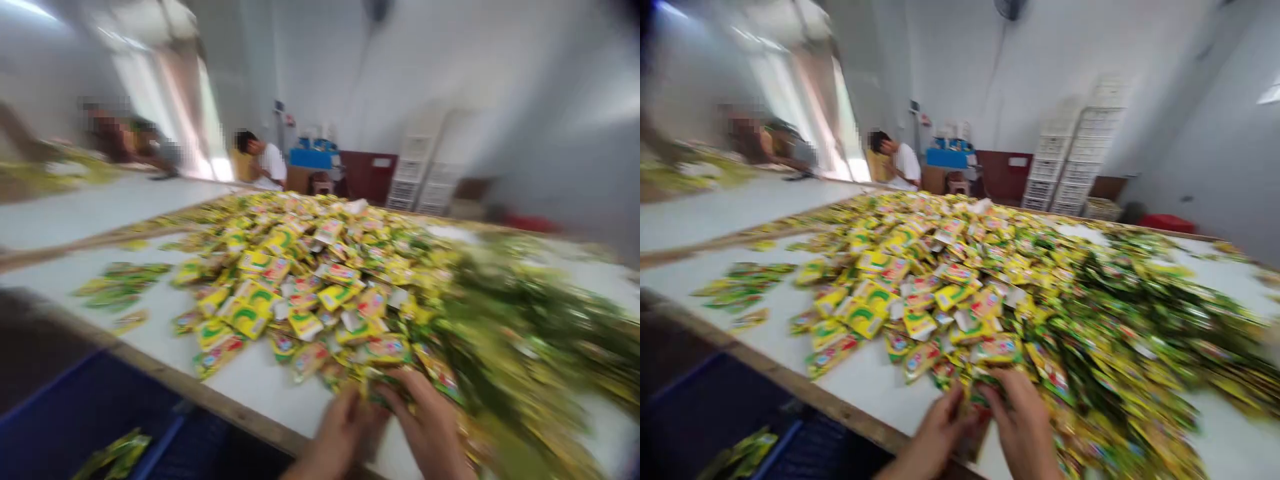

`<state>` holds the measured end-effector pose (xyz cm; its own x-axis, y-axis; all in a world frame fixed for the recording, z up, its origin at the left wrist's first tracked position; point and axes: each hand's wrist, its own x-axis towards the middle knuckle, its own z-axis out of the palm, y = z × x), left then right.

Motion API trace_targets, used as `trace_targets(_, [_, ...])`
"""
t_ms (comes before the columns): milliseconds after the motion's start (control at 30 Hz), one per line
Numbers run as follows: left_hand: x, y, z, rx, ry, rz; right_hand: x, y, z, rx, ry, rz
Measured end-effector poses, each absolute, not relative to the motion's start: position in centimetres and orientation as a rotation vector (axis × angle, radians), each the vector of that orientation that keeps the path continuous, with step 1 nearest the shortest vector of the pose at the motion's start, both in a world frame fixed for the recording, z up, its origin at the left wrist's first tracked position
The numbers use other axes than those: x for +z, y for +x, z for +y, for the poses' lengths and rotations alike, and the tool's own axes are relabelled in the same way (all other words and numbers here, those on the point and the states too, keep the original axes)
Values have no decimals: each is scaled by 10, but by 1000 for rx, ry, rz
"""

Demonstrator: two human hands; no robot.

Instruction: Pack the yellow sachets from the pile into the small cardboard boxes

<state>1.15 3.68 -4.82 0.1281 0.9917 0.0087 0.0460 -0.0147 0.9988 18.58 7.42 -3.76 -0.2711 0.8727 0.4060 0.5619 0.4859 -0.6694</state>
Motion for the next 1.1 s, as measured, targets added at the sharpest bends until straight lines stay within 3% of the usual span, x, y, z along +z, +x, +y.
trace_targets(233, [-62,17,46,978,1241,1075,-1,191,78,663,-1356,-2133])
trace_targets(433, [-57,16,41,954,1252,998,19,198,85,882,-1128,-2308])
trace_targets(667, [-60,16,42,1019,1079,1010,-2,182,81,721,-1286,-2029])
trace_targets(867, [-64,10,45,968,1096,993,-12,184,72,599,-1080,-2154])
trace_targets(1000, [-65,10,44,956,1170,1012,-6,186,69,731,-959,-2294])
trace_targets(1100, [-63,7,39,958,1142,1066,-12,190,65,854,-1062,-1982])
